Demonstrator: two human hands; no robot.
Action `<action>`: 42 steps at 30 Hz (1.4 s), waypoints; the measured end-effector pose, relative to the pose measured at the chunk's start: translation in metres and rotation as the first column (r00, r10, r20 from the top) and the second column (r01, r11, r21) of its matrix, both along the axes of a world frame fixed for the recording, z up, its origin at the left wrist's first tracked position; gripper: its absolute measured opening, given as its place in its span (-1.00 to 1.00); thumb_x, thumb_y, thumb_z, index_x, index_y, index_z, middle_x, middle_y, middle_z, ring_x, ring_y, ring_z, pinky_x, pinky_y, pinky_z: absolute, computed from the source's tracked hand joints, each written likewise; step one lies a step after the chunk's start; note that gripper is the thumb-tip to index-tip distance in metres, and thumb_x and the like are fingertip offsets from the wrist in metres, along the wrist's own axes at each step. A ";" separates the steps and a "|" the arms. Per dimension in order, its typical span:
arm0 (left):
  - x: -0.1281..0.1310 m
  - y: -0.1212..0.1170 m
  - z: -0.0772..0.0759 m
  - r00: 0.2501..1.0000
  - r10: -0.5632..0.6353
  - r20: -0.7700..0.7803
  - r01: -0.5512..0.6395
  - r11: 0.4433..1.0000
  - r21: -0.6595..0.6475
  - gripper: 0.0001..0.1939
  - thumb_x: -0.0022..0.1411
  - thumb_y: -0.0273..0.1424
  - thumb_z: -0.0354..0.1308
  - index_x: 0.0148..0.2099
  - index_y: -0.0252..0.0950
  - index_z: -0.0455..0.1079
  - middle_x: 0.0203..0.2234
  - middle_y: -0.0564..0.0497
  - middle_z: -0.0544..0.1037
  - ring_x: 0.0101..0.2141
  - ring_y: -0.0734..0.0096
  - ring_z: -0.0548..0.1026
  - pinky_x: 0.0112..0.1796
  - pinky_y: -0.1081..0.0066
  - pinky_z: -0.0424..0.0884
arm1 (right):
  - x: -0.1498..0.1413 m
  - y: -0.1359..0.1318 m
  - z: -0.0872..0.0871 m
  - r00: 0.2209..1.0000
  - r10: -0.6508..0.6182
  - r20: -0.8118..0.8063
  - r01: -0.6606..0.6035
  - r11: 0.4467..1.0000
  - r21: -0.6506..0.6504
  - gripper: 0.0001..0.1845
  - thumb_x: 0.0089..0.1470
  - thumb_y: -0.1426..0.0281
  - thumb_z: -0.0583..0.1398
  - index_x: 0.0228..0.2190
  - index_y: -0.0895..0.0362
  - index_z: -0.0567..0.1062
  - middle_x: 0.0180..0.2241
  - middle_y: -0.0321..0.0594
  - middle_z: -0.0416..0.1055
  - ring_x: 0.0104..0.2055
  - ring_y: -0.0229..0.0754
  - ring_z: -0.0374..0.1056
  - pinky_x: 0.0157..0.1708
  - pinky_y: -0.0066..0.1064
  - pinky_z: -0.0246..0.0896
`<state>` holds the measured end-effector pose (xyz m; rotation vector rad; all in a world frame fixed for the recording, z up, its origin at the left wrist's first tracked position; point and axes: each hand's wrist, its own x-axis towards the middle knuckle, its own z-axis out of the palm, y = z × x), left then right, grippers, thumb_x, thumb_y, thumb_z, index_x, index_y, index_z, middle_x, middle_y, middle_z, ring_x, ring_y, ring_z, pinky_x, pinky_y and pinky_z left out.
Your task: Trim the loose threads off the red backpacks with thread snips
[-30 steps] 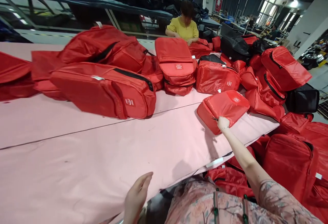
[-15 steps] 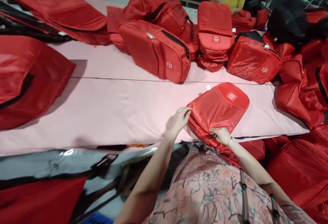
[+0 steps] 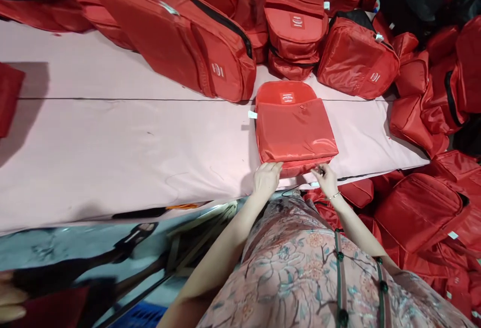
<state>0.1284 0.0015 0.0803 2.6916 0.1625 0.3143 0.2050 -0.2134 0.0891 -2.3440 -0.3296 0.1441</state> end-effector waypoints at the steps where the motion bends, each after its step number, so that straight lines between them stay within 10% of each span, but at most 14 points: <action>1: 0.004 -0.001 0.003 0.999 -0.023 -0.025 0.024 1.000 0.021 -0.68 0.28 -0.38 -0.08 -0.05 -0.29 0.44 -0.26 -0.13 0.55 -0.24 0.19 0.43 -0.20 0.26 0.30 | -0.008 -0.001 -0.002 0.997 0.050 -0.065 -0.049 0.999 0.017 -0.71 0.04 0.16 0.14 -0.32 0.14 0.36 -0.39 -0.21 0.41 -0.34 -0.16 0.34 -0.32 -0.38 0.22; 17: 0.019 -0.013 0.009 0.997 0.018 -0.077 -0.015 0.999 0.038 -0.69 0.27 -0.30 -0.07 -0.22 -0.26 0.50 -0.35 -0.12 0.54 -0.28 0.16 0.39 -0.27 0.22 0.17 | -0.009 0.031 0.022 0.961 0.220 -0.165 -0.247 0.954 -0.168 -0.77 0.10 0.19 0.11 -0.34 0.07 0.45 -0.40 -0.29 0.48 -0.35 -0.21 0.39 -0.37 -0.48 0.12; 26: 0.018 -0.018 0.001 0.996 0.087 -0.002 -0.086 0.996 0.026 -0.71 0.27 -0.29 -0.05 -0.23 -0.24 0.49 -0.35 -0.09 0.54 -0.27 0.18 0.37 -0.27 0.24 0.17 | 0.019 0.051 0.036 0.893 0.345 -0.290 -0.434 0.831 -0.347 -0.72 0.09 0.17 0.13 -0.24 0.07 0.46 -0.29 -0.22 0.49 -0.22 -0.11 0.40 -0.31 -0.42 0.16; 42: 0.018 -0.023 -0.002 0.989 0.147 0.001 -0.147 0.989 -0.036 -0.69 0.27 -0.27 -0.07 -0.23 -0.22 0.49 -0.32 -0.09 0.54 -0.24 0.16 0.36 -0.22 0.20 0.15 | 0.032 0.052 0.040 0.865 0.398 -0.304 -0.485 0.819 -0.306 -0.77 0.08 0.20 0.13 -0.36 0.09 0.46 -0.37 -0.24 0.49 -0.30 -0.17 0.38 -0.43 -0.47 0.05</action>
